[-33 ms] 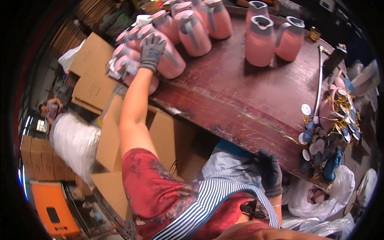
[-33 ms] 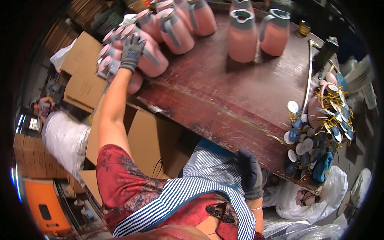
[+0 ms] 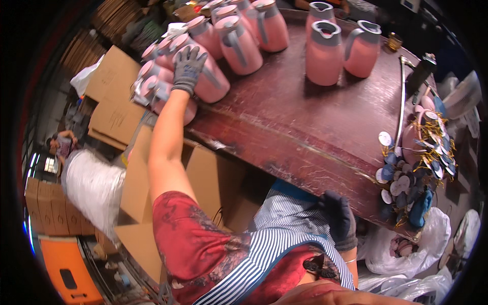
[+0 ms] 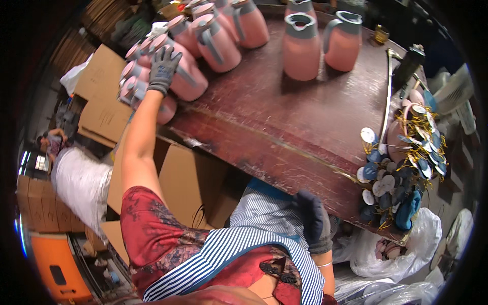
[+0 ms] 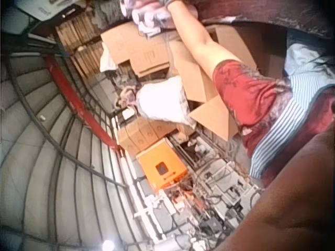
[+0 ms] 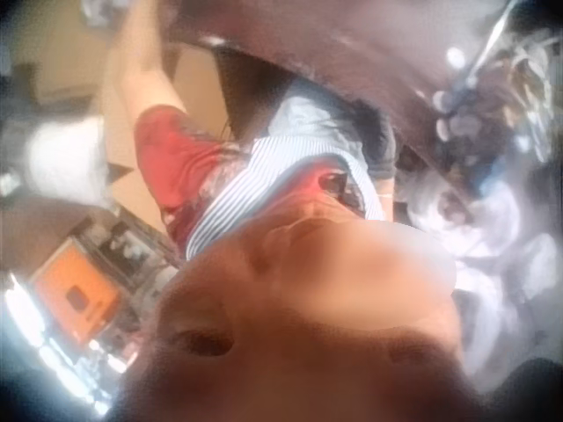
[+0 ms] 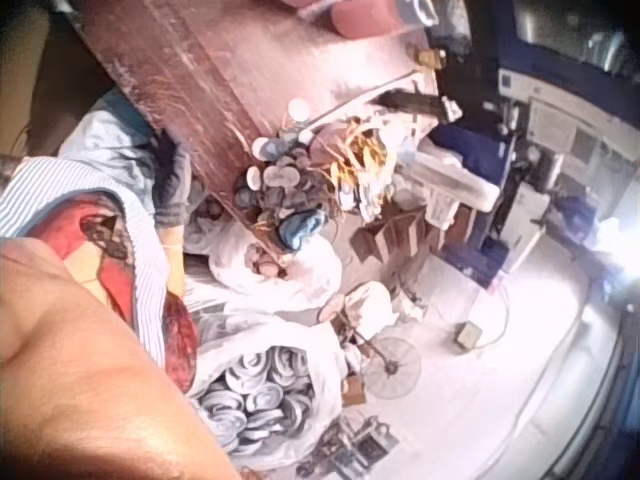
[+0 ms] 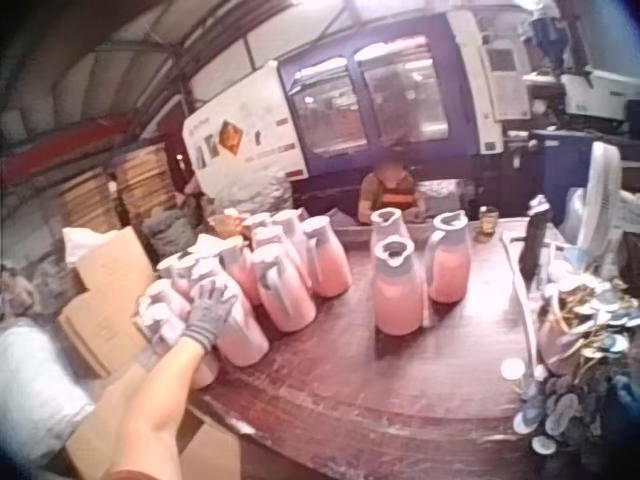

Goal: The person repeatedly picks up pink plastic pitchers and white circular lids, inserts a yellow string through the lid and pitcher opening, and places the assembled units on a wooden table. The person handles the items one at a time, rotating the pitchers to align the parts before setting them down.

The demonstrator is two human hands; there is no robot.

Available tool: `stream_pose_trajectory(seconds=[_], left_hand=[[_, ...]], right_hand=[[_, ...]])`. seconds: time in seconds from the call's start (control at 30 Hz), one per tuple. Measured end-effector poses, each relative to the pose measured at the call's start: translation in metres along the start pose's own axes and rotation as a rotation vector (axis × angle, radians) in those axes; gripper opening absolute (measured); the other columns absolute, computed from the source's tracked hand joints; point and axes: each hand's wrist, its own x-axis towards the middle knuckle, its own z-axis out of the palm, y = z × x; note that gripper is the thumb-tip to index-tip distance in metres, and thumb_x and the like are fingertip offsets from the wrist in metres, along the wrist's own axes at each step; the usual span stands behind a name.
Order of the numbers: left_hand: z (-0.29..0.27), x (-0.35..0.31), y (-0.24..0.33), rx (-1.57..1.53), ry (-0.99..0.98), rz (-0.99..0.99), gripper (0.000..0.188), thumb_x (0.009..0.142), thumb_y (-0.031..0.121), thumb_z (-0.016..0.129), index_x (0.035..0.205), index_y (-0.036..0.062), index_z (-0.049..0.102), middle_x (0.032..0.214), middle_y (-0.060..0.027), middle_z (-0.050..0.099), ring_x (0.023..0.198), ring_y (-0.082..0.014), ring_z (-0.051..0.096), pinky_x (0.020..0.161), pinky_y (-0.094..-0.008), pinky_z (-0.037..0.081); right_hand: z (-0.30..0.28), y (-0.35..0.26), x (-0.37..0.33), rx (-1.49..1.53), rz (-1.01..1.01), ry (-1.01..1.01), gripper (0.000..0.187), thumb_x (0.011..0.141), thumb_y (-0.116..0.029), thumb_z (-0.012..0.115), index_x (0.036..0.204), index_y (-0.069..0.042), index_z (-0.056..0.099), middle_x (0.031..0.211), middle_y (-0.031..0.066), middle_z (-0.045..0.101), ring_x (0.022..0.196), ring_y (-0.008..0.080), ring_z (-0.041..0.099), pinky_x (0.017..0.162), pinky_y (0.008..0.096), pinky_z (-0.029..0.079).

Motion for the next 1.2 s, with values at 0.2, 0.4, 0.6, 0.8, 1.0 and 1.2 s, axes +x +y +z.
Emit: stream_pose_trajectory(seconds=[0.2,0.4,0.6,0.8,1.0,1.2], left_hand=[[-0.150,0.104,0.092,-0.501,0.193,0.037,0.066,0.078,0.028,0.072,0.141,0.0268,0.053,0.159,-0.0084,0.034,0.141,-0.0348,0.037,0.112,-0.0558,0.032],[-0.111,0.241,0.236,-2.128,0.080,-0.438,0.048,0.095,0.030,0.061,0.139,0.0133,0.054,0.134,-0.0110,0.059,0.123,-0.0266,0.056,0.106,-0.0339,0.042],[-0.139,0.190,0.316,-2.300,0.090,-0.349,0.043,0.098,0.025,0.055,0.136,0.0064,0.056,0.130,-0.0092,0.060,0.114,-0.0221,0.058,0.104,-0.0337,0.043],[-0.199,0.119,0.305,-2.405,0.094,-0.296,0.039,0.101,0.020,0.050,0.133,-0.0006,0.057,0.125,-0.0073,0.060,0.105,-0.0176,0.061,0.101,-0.0335,0.045],[-0.193,0.065,0.306,-2.385,0.130,-0.243,0.040,0.104,0.025,0.053,0.133,-0.0019,0.050,0.133,-0.0182,0.056,0.118,-0.0262,0.058,0.105,-0.0431,0.047],[-0.267,0.027,0.325,-2.456,-0.131,-0.238,0.038,0.101,0.010,0.055,0.137,0.0010,0.049,0.131,-0.0133,0.057,0.119,-0.0229,0.057,0.105,-0.0386,0.046]], right_hand=[[-0.005,-0.023,-0.013,-0.166,-0.123,0.115,0.053,0.107,-0.041,0.040,0.136,0.002,0.053,0.129,0.0148,0.063,0.119,0.0279,0.060,0.105,0.0422,0.046],[0.004,-0.046,-0.020,-0.260,-0.219,0.015,0.047,0.107,-0.034,0.043,0.135,0.002,0.054,0.129,0.0135,0.061,0.119,0.0245,0.060,0.106,0.0387,0.045],[-0.032,-0.065,-0.073,-0.373,-0.290,0.251,0.043,0.106,-0.030,0.047,0.135,0.002,0.055,0.129,0.0089,0.061,0.117,0.0150,0.058,0.102,0.0292,0.044],[-0.104,-0.064,-0.137,-0.196,-0.446,0.432,0.045,0.098,-0.032,0.049,0.128,0.001,0.060,0.102,0.0071,0.067,0.072,0.0043,0.060,0.056,0.0133,0.040],[-0.340,-0.027,-0.156,0.030,-1.018,1.550,0.027,0.095,-0.023,0.063,0.116,-0.007,0.062,0.095,0.0047,0.067,0.073,0.0115,0.061,0.061,0.0252,0.051],[-0.424,-0.066,-0.135,-1.427,0.350,1.532,0.064,0.085,-0.052,0.062,0.129,-0.005,0.056,0.125,0.0284,0.061,0.112,0.0432,0.061,0.097,0.0479,0.048]])
